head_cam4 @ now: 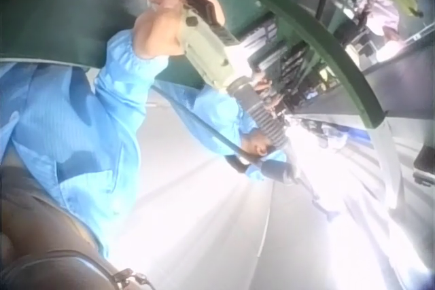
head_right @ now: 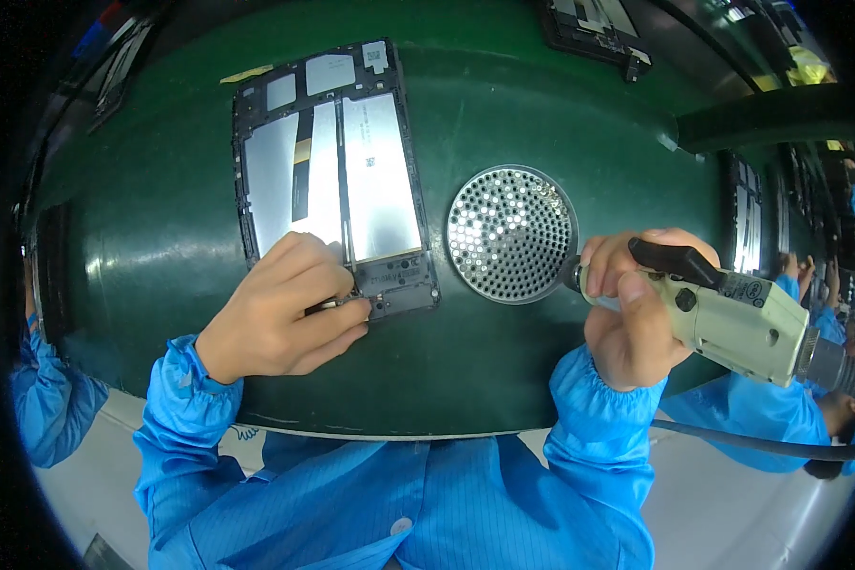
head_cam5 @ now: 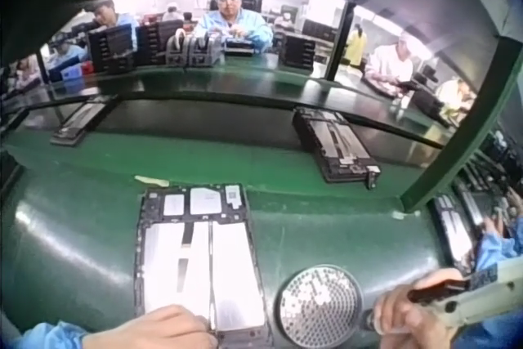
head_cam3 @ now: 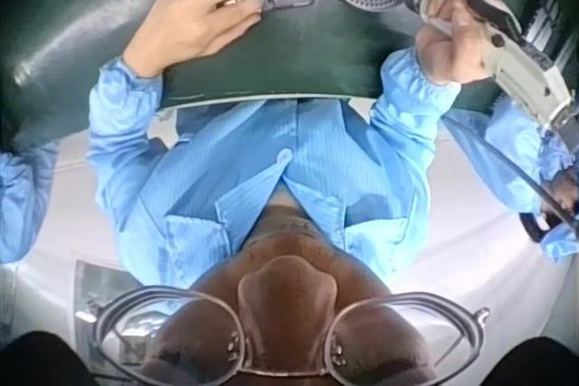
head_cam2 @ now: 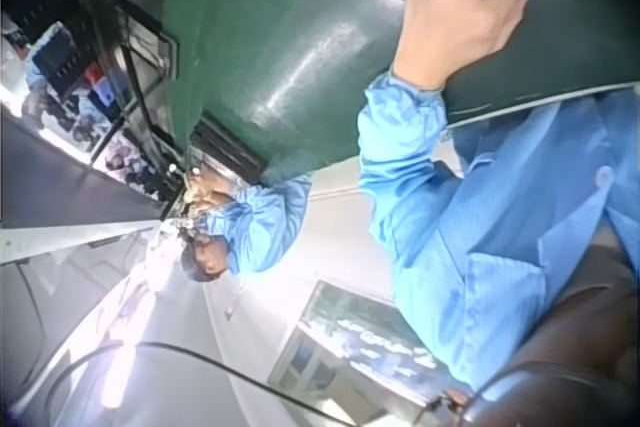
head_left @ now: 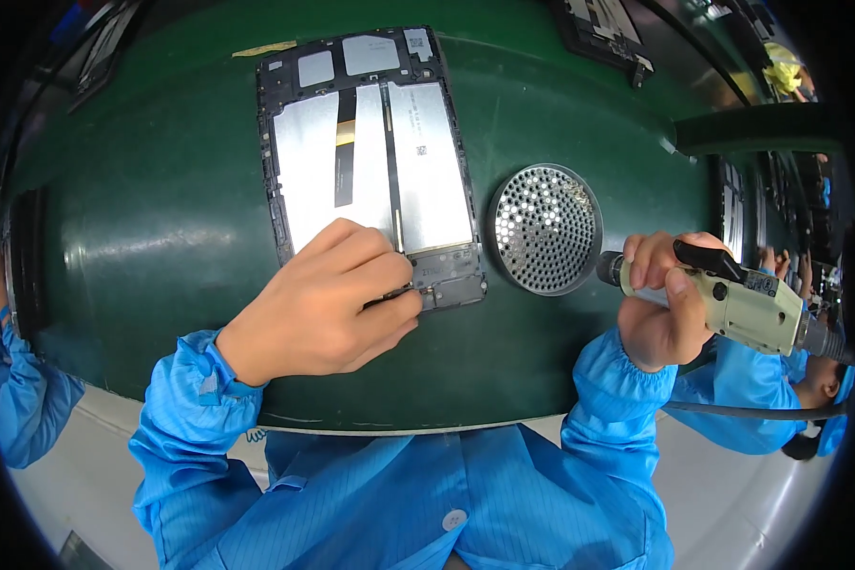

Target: Assembling electronic tablet components by driving screws into the internal frame using an electric screwdriver on an assembly line.

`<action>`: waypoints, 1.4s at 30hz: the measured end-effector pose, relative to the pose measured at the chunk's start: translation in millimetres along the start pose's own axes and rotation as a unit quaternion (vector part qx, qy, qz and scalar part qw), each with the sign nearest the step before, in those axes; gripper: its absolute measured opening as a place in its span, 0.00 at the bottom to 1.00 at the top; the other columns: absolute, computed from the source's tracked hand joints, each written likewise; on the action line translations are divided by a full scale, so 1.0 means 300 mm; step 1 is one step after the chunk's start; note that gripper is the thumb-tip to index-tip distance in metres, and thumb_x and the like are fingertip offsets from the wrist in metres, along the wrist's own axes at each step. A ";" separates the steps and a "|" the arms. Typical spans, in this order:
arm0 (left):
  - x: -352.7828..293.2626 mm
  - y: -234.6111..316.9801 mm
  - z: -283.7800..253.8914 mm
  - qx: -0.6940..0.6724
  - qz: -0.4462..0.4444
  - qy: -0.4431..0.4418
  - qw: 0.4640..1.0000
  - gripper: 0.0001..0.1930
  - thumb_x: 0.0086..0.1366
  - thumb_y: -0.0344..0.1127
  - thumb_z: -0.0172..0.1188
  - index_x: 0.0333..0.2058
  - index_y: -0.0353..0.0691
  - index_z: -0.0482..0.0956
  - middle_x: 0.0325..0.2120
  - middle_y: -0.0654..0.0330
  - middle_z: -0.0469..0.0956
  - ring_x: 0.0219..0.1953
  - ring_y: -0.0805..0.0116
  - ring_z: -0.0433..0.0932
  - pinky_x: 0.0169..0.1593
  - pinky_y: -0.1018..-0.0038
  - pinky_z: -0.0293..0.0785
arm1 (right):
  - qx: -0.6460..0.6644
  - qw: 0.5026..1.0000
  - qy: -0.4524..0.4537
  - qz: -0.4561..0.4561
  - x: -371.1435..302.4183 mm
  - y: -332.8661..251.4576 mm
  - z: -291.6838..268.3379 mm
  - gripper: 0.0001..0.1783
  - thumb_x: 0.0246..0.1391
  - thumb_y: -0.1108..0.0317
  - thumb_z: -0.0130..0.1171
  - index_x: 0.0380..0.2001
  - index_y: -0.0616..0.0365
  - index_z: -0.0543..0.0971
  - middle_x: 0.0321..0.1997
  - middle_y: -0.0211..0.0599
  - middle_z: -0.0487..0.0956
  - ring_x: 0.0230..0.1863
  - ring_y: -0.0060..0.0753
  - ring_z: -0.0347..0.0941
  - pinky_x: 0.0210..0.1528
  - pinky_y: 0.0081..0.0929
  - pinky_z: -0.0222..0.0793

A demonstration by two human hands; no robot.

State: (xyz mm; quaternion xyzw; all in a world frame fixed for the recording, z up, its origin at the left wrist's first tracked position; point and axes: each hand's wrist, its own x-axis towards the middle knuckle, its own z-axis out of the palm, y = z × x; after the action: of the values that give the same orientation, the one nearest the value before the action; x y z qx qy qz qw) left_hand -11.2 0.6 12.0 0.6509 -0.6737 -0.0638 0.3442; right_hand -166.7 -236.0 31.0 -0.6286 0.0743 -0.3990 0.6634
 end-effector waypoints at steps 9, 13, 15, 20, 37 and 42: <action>-0.017 0.131 0.041 0.002 -0.147 0.047 0.988 0.20 0.40 0.26 0.68 0.36 0.30 0.77 0.32 0.53 0.69 0.36 0.56 0.69 0.39 0.64 0.67 | -0.004 1.000 0.003 -0.006 0.014 0.005 -0.002 0.18 0.45 0.72 0.55 0.42 0.62 0.69 0.19 0.40 0.70 0.19 0.31 0.67 0.30 0.35 0.67; -0.024 0.154 0.061 0.033 -0.161 0.049 0.985 0.21 0.40 0.26 0.67 0.38 0.29 0.77 0.32 0.52 0.69 0.37 0.54 0.69 0.40 0.63 0.66 | -0.001 1.000 -0.002 -0.010 0.006 0.006 -0.008 0.18 0.45 0.72 0.56 0.42 0.62 0.70 0.20 0.40 0.71 0.19 0.32 0.67 0.30 0.35 0.67; -0.027 0.155 0.069 0.040 -0.158 0.052 0.985 0.21 0.40 0.26 0.67 0.38 0.29 0.77 0.32 0.52 0.68 0.37 0.54 0.68 0.40 0.63 0.66 | -0.002 1.000 -0.002 -0.009 0.005 0.005 -0.013 0.18 0.45 0.71 0.57 0.42 0.62 0.70 0.20 0.40 0.71 0.19 0.32 0.67 0.30 0.35 0.67; -0.013 0.170 0.086 0.074 -0.163 0.051 0.983 0.20 0.42 0.26 0.65 0.38 0.28 0.76 0.31 0.53 0.68 0.36 0.54 0.68 0.39 0.62 0.65 | 0.000 1.000 0.001 -0.002 0.008 0.009 -0.011 0.19 0.45 0.71 0.57 0.42 0.62 0.69 0.19 0.40 0.71 0.20 0.32 0.67 0.31 0.35 0.67; 0.016 0.088 0.031 0.339 -0.207 0.024 0.917 0.17 0.50 0.24 0.53 0.42 0.31 0.75 0.39 0.50 0.70 0.46 0.52 0.69 0.49 0.58 0.65 | -0.007 0.996 0.083 -0.037 0.010 0.006 -0.033 0.16 0.43 0.77 0.53 0.39 0.64 0.68 0.19 0.37 0.69 0.18 0.29 0.65 0.28 0.33 0.66; 0.215 -0.367 -0.129 0.406 -0.176 0.075 0.893 0.15 0.52 0.22 0.51 0.40 0.30 0.76 0.36 0.48 0.72 0.41 0.51 0.73 0.45 0.65 0.70 | -0.025 0.995 0.095 -0.010 0.017 -0.001 -0.024 0.16 0.41 0.75 0.52 0.38 0.63 0.68 0.19 0.36 0.67 0.17 0.29 0.63 0.28 0.33 0.64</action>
State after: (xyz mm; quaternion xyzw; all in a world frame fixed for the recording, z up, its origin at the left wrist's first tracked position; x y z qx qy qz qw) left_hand 107.1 -60.7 7.2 0.8450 -0.4869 0.2052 0.0826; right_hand -167.7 -244.6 31.7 -0.6051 0.1407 -0.4618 0.6331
